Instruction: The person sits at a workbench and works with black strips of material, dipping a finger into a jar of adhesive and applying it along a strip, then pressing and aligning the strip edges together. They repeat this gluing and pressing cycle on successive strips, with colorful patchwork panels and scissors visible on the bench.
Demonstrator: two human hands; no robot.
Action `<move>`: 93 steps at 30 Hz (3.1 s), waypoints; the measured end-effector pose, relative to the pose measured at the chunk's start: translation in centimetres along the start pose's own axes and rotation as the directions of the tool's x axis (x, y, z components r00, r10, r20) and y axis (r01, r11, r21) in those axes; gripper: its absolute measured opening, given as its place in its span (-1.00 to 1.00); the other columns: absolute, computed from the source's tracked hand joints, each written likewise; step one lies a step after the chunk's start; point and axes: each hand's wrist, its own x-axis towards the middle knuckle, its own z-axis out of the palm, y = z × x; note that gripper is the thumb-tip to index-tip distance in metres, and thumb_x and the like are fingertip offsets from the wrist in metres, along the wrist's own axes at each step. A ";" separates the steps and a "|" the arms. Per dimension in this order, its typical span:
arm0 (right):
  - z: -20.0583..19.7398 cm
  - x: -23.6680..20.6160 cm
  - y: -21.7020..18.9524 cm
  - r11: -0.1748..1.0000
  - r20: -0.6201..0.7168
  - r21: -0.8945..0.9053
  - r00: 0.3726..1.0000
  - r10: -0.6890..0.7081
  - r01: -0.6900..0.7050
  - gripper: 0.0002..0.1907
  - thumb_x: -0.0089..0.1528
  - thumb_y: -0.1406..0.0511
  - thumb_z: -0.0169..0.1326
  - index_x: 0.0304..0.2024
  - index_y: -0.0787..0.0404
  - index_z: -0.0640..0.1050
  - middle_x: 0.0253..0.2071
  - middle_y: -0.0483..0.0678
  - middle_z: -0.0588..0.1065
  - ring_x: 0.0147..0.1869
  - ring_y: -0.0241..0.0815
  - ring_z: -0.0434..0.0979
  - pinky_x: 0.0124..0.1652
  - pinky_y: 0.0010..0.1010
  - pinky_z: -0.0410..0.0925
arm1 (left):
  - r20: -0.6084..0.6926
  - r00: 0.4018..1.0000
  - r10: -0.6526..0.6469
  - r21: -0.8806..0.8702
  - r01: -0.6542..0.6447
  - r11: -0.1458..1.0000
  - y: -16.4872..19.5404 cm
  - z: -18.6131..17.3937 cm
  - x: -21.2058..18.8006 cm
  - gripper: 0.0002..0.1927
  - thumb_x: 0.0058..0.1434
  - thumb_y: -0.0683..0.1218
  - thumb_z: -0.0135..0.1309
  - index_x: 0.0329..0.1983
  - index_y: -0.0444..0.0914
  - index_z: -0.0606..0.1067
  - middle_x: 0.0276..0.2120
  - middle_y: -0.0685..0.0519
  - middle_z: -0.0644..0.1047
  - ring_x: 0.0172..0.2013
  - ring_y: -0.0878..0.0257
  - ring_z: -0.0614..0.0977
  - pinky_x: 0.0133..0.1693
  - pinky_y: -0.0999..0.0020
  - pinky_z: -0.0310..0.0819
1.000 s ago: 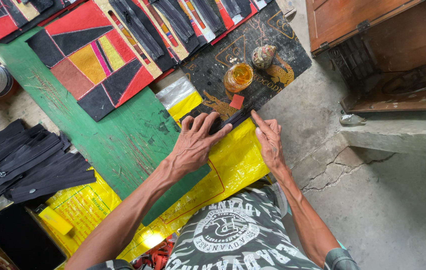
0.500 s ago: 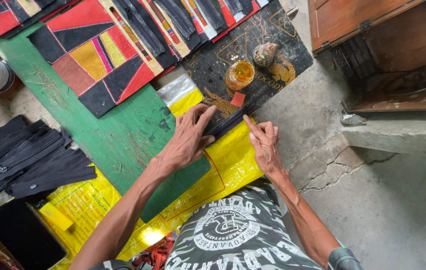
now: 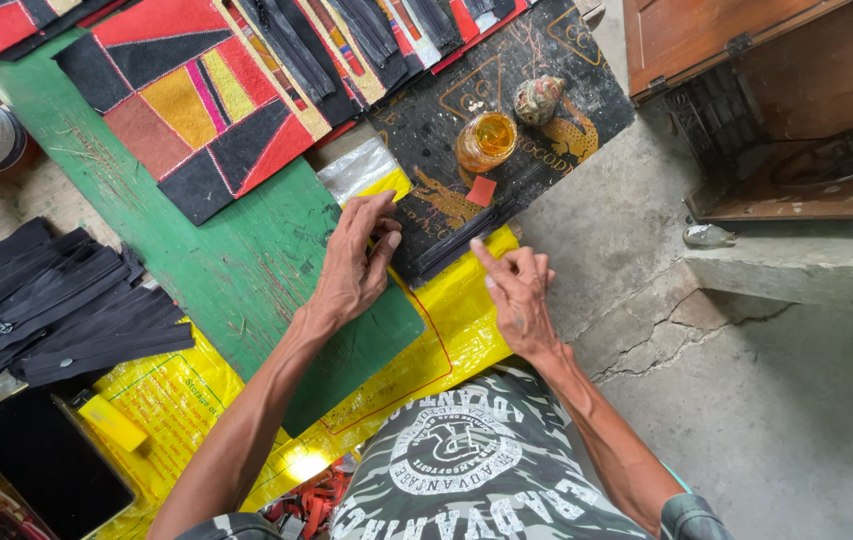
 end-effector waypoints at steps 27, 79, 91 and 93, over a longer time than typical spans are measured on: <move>-0.1 0.1 -3.0 0.983 -0.035 -0.160 0.995 -0.094 0.087 -0.51 0.33 0.35 0.02 0.32 -0.06 0.51 -0.19 -0.07 0.28 -0.01 -0.06 0.20 0.01 -0.12 0.03 | 0.097 0.995 0.008 0.101 -0.018 0.995 0.6 0.0 0.0 -0.40 0.19 -0.35 0.12 0.31 -0.32 0.30 0.06 -0.18 0.37 -0.04 0.00 0.56 0.02 0.20 0.50; -11.2 14.0 -2.4 0.974 -0.006 -0.124 0.982 -0.191 0.189 -0.53 -0.04 0.55 -0.02 -0.17 0.09 0.70 0.42 0.03 0.26 0.53 0.13 0.05 0.30 0.02 0.00 | 0.128 0.991 0.043 0.237 -0.073 0.969 1.2 0.0 0.5 -0.42 0.17 -0.28 0.15 0.28 -0.35 0.31 0.10 -0.21 0.40 0.10 -0.15 0.47 0.13 0.11 0.40; -3.0 1.6 -3.3 0.722 0.246 0.657 0.967 0.066 -0.216 -0.45 0.22 0.48 -0.19 0.23 0.14 0.53 -0.36 -0.16 0.48 -0.29 -0.40 0.37 -0.22 -0.60 0.28 | 0.114 0.992 0.063 0.214 -0.086 0.973 1.0 -0.1 0.2 -0.42 0.19 -0.28 0.15 0.29 -0.34 0.30 0.11 -0.21 0.39 0.12 -0.15 0.47 0.14 0.11 0.40; -1.3 0.0 -3.8 0.738 0.317 0.585 0.932 0.173 -0.336 -0.30 0.16 0.47 -0.26 0.36 0.12 0.44 -0.51 -0.20 0.34 -0.41 -0.40 0.33 -0.29 -0.59 0.31 | 0.105 0.992 0.071 0.221 -0.093 0.971 1.0 0.0 0.2 -0.41 0.18 -0.28 0.16 0.29 -0.35 0.30 0.11 -0.20 0.40 0.12 -0.15 0.47 0.15 0.10 0.40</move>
